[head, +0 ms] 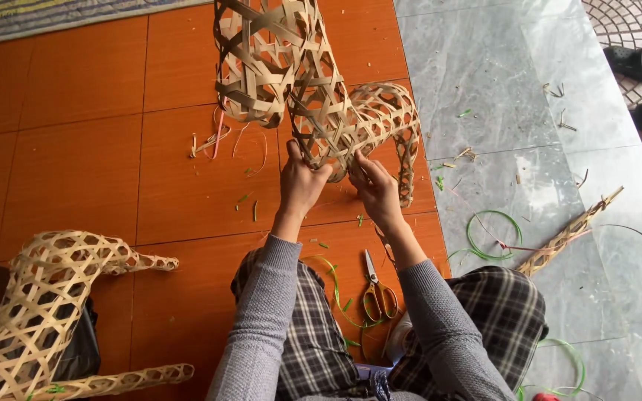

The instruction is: Weaving bamboo strips to create a decorative animal structure and trimming excess material with scissors

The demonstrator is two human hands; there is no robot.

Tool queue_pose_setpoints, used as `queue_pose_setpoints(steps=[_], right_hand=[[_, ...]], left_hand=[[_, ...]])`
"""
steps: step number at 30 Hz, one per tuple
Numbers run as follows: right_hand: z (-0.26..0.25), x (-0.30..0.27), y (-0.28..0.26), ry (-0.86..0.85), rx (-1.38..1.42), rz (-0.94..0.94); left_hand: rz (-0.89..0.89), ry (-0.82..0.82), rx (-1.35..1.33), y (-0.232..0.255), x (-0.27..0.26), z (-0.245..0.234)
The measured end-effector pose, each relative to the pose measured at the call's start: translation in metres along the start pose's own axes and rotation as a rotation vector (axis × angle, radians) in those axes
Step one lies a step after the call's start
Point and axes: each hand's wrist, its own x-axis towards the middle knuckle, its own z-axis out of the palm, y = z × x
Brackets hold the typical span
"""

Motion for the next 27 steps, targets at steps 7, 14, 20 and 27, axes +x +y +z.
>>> queue_pose_setpoints(steps=[7, 14, 20, 27], right_hand=[[-0.005, -0.003, 0.002, -0.05, 0.256, 0.198], [-0.006, -0.019, 0.011, 0.03, -0.17, 0.028], [-0.016, -0.037, 0.015, -0.103, -0.366, 0.265], [-0.023, -0.037, 0.029, -0.254, -0.266, 0.438]], left_hand=[[0.014, -0.026, 0.013, -0.009, 0.0, 0.004], [0.022, -0.01, -0.036, -0.021, 0.004, 0.022], [0.07, 0.029, -0.047, -0.008, 0.007, 0.008], [0.09, -0.056, 0.009, 0.009, -0.004, 0.007]])
